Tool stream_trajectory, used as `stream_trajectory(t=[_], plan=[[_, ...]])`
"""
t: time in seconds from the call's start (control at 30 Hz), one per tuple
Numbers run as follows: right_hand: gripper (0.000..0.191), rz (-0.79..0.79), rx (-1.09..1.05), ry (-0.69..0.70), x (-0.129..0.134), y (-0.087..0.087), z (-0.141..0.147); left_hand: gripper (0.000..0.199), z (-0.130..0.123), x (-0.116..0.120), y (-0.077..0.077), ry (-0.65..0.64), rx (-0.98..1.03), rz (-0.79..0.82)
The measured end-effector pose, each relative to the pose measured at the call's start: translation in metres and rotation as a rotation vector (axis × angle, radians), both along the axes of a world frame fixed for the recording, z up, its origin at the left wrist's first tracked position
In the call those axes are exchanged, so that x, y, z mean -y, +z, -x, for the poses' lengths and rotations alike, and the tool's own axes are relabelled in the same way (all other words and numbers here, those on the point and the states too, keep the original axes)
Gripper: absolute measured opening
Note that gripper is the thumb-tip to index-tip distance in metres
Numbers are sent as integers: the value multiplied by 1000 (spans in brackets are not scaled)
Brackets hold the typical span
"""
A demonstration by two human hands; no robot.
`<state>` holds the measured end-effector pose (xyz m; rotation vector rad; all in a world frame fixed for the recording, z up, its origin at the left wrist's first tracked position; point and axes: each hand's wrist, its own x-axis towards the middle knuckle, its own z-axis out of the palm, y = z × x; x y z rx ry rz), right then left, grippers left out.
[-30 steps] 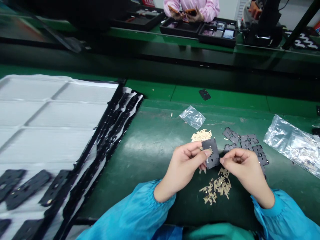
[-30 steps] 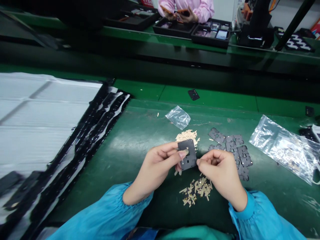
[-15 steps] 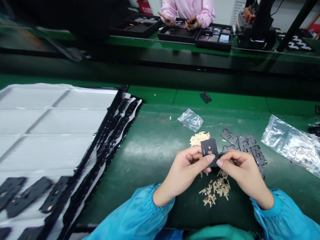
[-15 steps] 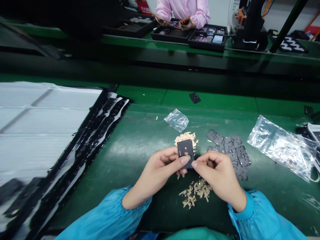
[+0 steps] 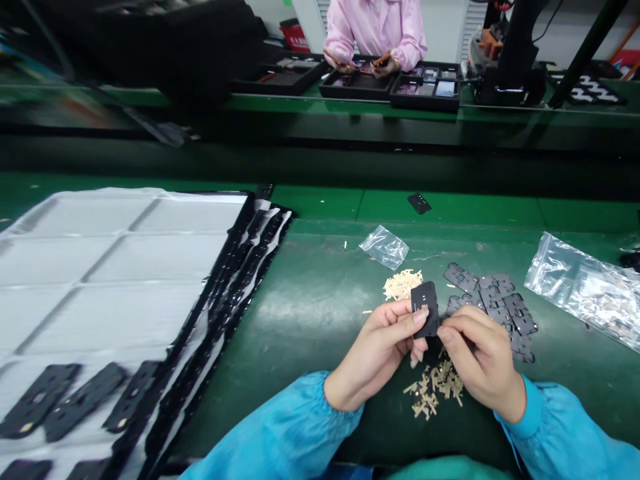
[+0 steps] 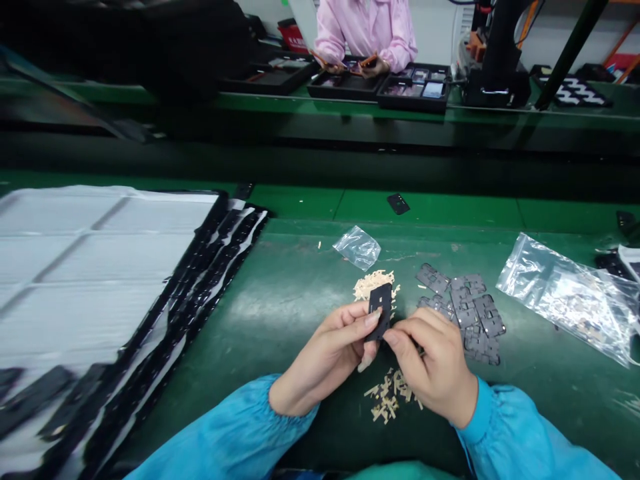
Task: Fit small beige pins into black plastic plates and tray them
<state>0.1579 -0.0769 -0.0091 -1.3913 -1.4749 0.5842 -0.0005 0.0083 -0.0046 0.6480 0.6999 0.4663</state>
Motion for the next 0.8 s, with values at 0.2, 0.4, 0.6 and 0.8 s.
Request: stream_trajectory(t=[0.2, 0.4, 0.6, 0.8], plan=[[19, -73, 244, 36, -4, -8, -1, 35, 0, 5, 0, -6, 15, 49], [8, -2, 24, 89, -6, 1, -6, 36, 1, 4, 2, -17, -8, 31], [32, 271, -115, 42, -13, 5, -8, 39, -3, 0, -11, -20, -158, -130], [47, 424, -117, -233, -68, 5, -71, 50, 4, -16, -10, 48, -384, -453]])
